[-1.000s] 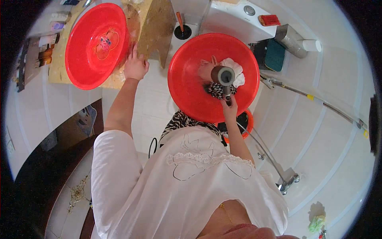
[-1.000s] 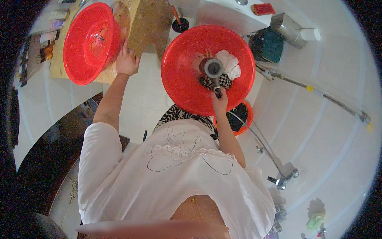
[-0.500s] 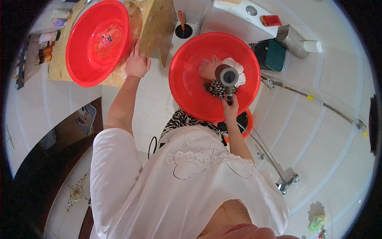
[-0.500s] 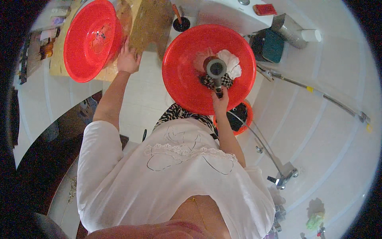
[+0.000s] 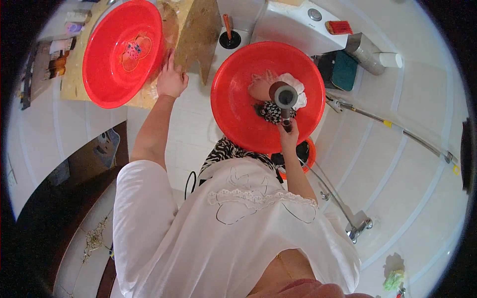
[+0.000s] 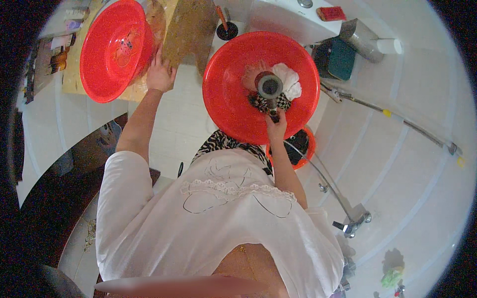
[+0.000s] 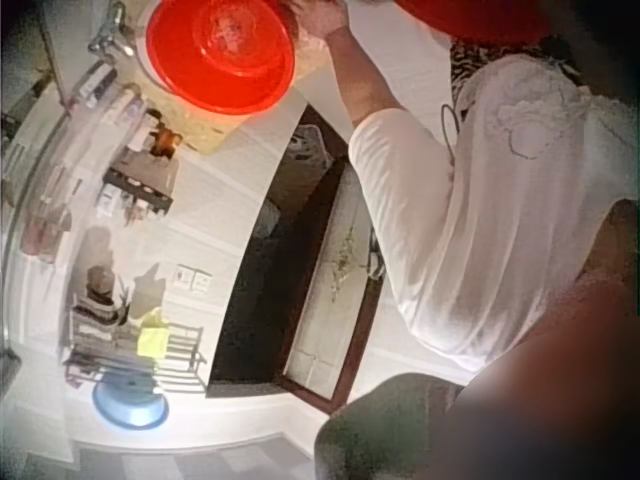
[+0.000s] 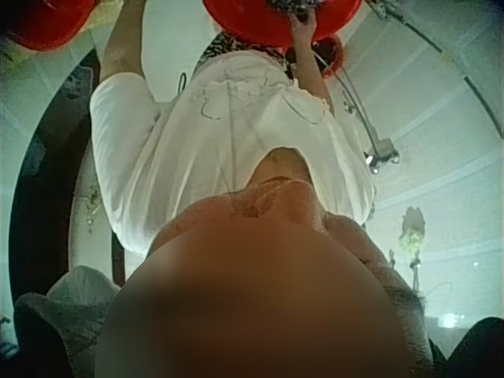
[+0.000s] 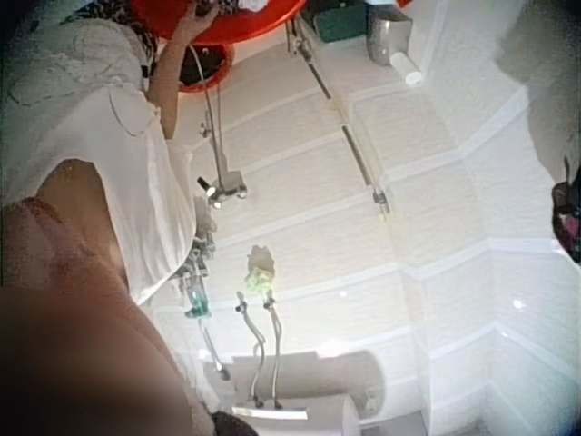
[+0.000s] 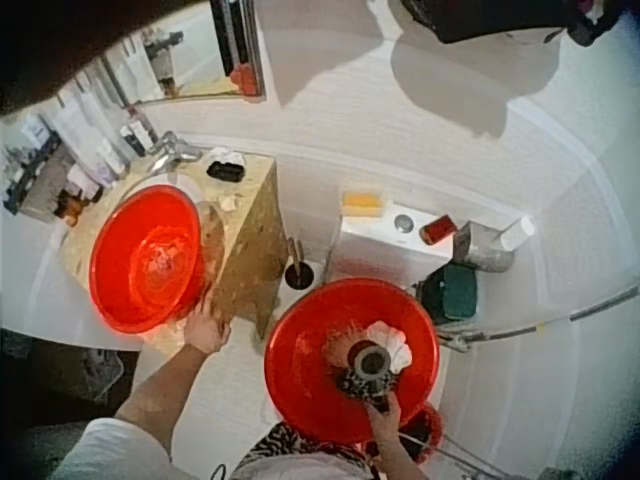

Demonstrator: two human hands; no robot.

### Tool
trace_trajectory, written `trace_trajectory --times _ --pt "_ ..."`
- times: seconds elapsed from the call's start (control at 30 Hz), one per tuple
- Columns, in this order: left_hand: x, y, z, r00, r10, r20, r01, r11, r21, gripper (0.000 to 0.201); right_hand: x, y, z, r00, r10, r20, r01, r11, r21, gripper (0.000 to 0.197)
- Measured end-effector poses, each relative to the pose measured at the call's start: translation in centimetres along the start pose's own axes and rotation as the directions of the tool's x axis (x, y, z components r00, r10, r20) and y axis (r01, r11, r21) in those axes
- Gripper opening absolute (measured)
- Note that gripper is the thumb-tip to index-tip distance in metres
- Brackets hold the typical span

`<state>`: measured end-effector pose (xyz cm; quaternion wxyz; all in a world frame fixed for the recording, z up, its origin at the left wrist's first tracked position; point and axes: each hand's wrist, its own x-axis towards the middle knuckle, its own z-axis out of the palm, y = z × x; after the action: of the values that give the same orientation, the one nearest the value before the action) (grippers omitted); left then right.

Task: Hand wash several items of clothing in a red basin inside a bathroom.

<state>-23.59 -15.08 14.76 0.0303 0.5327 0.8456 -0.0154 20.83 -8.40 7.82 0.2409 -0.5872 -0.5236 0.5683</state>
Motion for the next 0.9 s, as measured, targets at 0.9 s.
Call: trace_trajectory --times 0.9 --pt "-0.1 -0.6 0.8 0.995 0.032 -0.092 -0.031 0.999 0.021 0.031 7.1 2.9 -0.8 0.995 0.052 -0.081 -0.048 0.998 0.043 0.025"
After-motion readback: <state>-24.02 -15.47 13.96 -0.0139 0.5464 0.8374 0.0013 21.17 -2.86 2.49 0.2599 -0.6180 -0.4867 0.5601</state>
